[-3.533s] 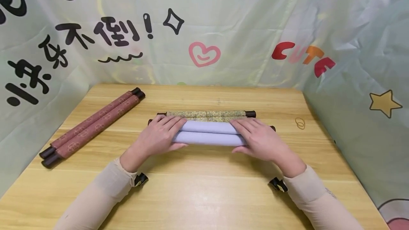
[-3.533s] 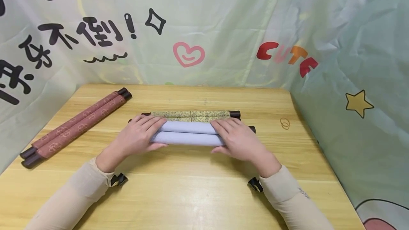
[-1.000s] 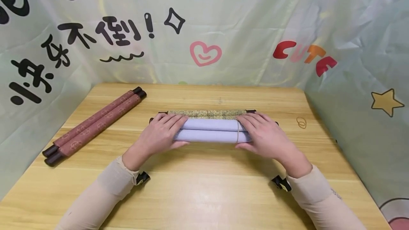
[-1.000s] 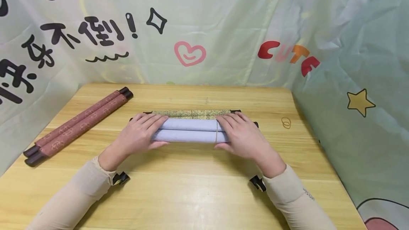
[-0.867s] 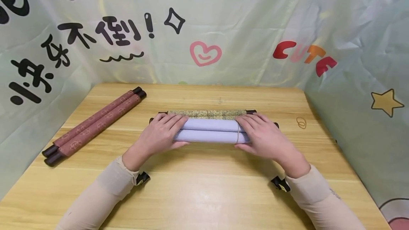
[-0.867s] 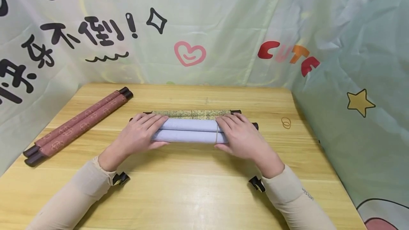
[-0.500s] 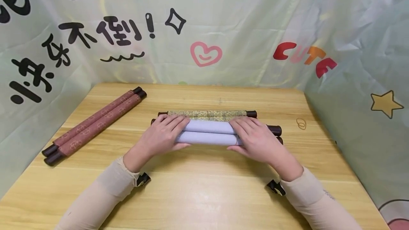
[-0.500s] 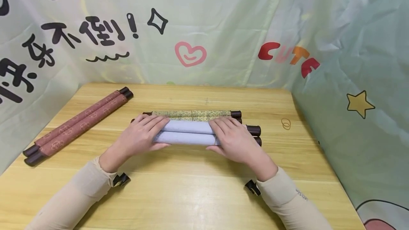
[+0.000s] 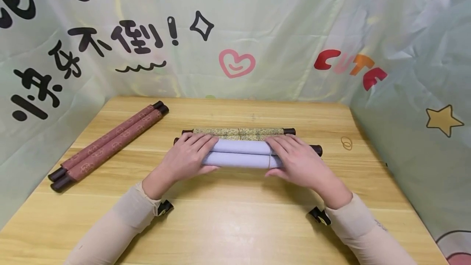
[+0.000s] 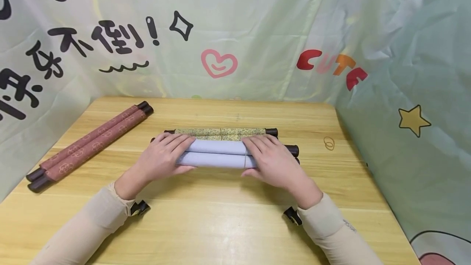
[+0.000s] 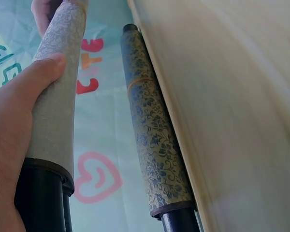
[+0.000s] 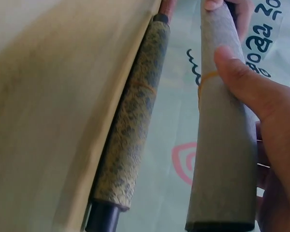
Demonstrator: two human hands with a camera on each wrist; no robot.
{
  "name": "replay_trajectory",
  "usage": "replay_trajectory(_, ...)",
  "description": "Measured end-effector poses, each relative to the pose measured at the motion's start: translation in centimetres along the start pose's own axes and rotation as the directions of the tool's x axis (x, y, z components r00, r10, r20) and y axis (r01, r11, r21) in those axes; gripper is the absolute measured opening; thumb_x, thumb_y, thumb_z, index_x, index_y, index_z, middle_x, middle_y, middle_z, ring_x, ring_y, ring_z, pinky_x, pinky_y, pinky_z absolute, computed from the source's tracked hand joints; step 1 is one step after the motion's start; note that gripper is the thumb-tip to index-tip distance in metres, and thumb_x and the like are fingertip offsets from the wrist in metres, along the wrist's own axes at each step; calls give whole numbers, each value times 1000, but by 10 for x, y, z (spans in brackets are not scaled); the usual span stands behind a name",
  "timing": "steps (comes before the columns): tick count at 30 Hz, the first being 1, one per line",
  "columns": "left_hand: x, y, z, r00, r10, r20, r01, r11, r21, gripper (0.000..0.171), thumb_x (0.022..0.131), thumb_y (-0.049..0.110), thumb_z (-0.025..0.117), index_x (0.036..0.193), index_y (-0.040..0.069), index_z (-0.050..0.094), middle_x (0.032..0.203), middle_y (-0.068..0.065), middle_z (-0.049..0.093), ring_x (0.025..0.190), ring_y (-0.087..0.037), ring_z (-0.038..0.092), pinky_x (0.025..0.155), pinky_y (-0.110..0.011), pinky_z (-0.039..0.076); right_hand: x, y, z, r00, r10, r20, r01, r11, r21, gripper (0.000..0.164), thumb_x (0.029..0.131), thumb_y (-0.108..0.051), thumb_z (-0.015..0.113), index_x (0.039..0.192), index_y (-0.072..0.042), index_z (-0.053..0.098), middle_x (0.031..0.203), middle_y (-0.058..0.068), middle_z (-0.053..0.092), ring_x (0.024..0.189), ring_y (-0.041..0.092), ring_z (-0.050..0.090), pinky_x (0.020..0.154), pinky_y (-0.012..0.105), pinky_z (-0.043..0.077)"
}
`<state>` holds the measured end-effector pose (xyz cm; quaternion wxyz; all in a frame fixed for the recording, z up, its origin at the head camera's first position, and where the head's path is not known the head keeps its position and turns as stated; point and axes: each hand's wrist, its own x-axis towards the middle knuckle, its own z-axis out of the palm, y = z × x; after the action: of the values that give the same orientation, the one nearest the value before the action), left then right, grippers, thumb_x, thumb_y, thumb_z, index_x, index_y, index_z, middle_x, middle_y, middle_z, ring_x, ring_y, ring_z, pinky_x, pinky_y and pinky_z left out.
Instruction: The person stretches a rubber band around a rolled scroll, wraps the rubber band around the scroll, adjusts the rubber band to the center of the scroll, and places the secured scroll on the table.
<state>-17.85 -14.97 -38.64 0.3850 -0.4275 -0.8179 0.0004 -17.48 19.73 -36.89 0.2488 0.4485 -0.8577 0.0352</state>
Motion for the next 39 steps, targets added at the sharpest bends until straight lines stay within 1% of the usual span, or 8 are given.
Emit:
replay_trajectory(6,-1,-1,-3,1000,-12,11,12,1000,1,74,90,65,51,128,2,60,117,-14,67,102,-31,65,81,-47,50,-3,5,-4,998,48,36,-48,999,-5,89,78,-61,71,138,0,49,129,14,59,118,33,55,101,51,41)
replay_trajectory(12,-1,0,-3,1000,-5,0,5,1000,1,75,85,63,59,128,2,60,117,-14,68,101,-31,65,81,-47,50,-1,3,-1,1000,2,13,-2,1000,-16,81,90,-65,52,135,2,49,126,15,59,116,33,56,99,50,42)
replay_trajectory(19,3,4,-4,1000,9,6,-9,1000,-15,77,81,64,62,127,2,61,118,-14,67,104,-31,64,83,-47,50,4,-5,5,998,-52,-45,52,999,-10,80,81,-56,69,132,4,52,124,17,61,115,34,57,102,49,42)
replay_trajectory(21,3,5,-4,1000,13,11,-13,1000,-8,77,82,64,61,127,2,61,118,-14,67,104,-31,64,84,-47,50,5,-8,7,997,-64,-54,63,998,-11,80,84,-58,66,132,4,52,123,17,61,116,35,57,102,48,42)
replay_trajectory(24,3,6,-3,1000,14,25,-14,1000,2,78,82,65,61,128,2,61,119,-14,67,105,-31,64,86,-47,49,6,-12,9,996,-69,-61,69,998,-8,80,90,-63,54,133,4,52,124,18,61,117,35,57,102,49,42)
replay_trajectory(26,3,7,-3,1000,14,25,-14,1000,6,79,82,65,61,128,2,60,119,-14,67,104,-30,65,86,-46,49,7,-13,8,997,-59,-54,59,998,-5,82,90,-65,53,135,4,51,125,18,60,118,35,56,103,48,42)
replay_trajectory(32,4,5,-2,1000,3,-19,-3,1000,3,76,85,66,56,127,2,61,117,-14,68,102,-30,66,81,-47,51,4,-7,1,999,4,-36,-5,1000,-2,91,77,-63,70,137,3,49,128,16,60,118,33,56,104,48,39)
replay_trajectory(39,2,4,-2,1000,-8,-11,8,1000,14,76,86,66,55,126,2,62,117,-13,68,102,-30,65,82,-47,51,3,-3,1,1000,20,-21,-21,999,-34,85,78,-59,72,133,3,52,125,16,61,115,33,57,100,51,42)
